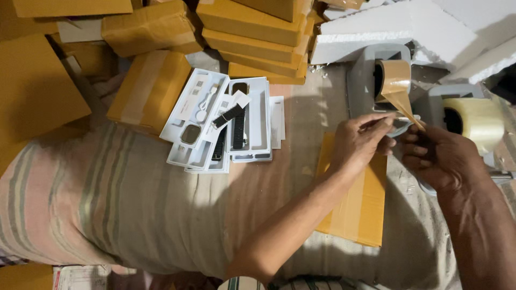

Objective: The person wraps a smartwatch box in plastic film, places it into a cardboard shipping box, and seals the box with packing tape using a tape dispenser. The person handles the smartwatch box, cardboard box, and tape dispenser throughout the task.

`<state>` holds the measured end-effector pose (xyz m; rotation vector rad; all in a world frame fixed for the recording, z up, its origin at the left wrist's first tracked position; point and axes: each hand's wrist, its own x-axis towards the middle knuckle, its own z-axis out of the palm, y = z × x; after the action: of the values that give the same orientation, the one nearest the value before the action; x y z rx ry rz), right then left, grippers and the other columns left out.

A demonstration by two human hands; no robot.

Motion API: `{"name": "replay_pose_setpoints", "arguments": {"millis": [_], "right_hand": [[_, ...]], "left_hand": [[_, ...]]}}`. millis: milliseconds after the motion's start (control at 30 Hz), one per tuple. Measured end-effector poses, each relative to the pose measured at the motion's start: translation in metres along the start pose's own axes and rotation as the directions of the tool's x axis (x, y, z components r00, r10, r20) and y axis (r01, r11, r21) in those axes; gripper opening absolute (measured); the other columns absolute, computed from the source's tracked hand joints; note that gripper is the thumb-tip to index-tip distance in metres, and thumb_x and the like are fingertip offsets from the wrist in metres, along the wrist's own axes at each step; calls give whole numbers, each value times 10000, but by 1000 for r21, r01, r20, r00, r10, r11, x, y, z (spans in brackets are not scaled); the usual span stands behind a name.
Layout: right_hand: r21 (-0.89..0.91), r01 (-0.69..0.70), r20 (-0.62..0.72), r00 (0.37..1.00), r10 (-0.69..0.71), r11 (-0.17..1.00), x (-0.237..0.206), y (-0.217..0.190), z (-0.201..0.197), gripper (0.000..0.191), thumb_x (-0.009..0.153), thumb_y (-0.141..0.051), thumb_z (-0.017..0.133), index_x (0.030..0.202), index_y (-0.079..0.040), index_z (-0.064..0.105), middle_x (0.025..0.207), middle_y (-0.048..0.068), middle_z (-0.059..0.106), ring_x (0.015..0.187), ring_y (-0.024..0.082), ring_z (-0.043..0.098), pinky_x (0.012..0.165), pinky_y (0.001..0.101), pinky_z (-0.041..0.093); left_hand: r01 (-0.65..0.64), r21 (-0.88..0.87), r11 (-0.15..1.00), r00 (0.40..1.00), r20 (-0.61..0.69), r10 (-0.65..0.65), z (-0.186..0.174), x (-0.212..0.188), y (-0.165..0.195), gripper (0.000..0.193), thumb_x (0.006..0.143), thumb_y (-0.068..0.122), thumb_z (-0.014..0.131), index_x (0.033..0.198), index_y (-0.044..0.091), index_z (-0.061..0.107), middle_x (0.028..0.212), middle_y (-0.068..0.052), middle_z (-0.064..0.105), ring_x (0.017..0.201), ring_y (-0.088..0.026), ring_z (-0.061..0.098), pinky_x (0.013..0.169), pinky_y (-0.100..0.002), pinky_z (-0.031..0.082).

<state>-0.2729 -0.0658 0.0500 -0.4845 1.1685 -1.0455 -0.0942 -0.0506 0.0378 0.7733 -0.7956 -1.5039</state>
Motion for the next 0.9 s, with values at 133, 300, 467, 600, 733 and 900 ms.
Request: {"name": "replay_pose_setpoints", "arguments": {"millis": [133, 300, 467, 600, 733, 900], "right_hand": [[-24, -5, 58, 998, 6, 1000, 1, 4, -4, 222, 1136, -198, 393, 1035, -58, 533, 866, 54, 535, 608, 47, 358, 466, 178, 280], [-91, 78, 143, 988, -65, 993, -11, 3, 5, 270, 1156, -247, 422, 1034, -50, 560, 835, 33, 534, 597, 55, 384, 456, 179, 300], [-174, 223, 108, 973, -206, 959, -26, 9, 21, 211, 1130, -201, 484, 1044, -30, 572, 838, 22, 562, 625, 52, 444, 466, 190, 306], [-191, 272, 97, 961, -258, 943, -30, 12, 25, 176, 1111, -188, 521, 1069, -26, 579, 870, 34, 603, 639, 53, 499, 475, 188, 321], [-210, 267, 77, 964, -256, 941, -29, 15, 25, 206, 1116, -210, 528, 1080, -17, 589, 858, 18, 602, 636, 49, 513, 482, 189, 338], [-452, 403, 58, 904, -425, 796, -31, 24, 30, 215, 1120, -216, 534, 1027, -29, 587, 813, 17, 595, 642, 51, 506, 530, 208, 387]], "left_hand": [[6, -27, 1000, 1000, 28, -5, 10, 4, -11, 337, 997, 197, 724, 1213, -61, 712, 909, -116, 738, 683, -102, 665, 579, -239, 557], [64, -89, 994, 998, 25, -63, 12, 6, -23, 320, 973, 209, 764, 1153, -53, 733, 881, -95, 739, 694, -96, 674, 593, -237, 562], [-5, -120, 993, 1000, -14, 4, 11, 12, -34, 258, 962, 159, 793, 1086, -62, 743, 878, -88, 726, 703, -108, 659, 586, -246, 555], [34, -103, 994, 999, -34, -38, 12, 14, -40, 246, 966, 157, 758, 1076, -58, 712, 868, -98, 727, 703, -133, 686, 567, -255, 556], [31, -123, 992, 994, -96, -43, 15, 9, -41, 264, 982, 182, 737, 1093, -51, 679, 882, -94, 710, 707, -141, 691, 577, -276, 587], [28, -136, 990, 994, -102, -42, 15, 4, -38, 241, 973, 166, 756, 1089, -36, 696, 896, -96, 710, 721, -141, 694, 609, -283, 604]]}}
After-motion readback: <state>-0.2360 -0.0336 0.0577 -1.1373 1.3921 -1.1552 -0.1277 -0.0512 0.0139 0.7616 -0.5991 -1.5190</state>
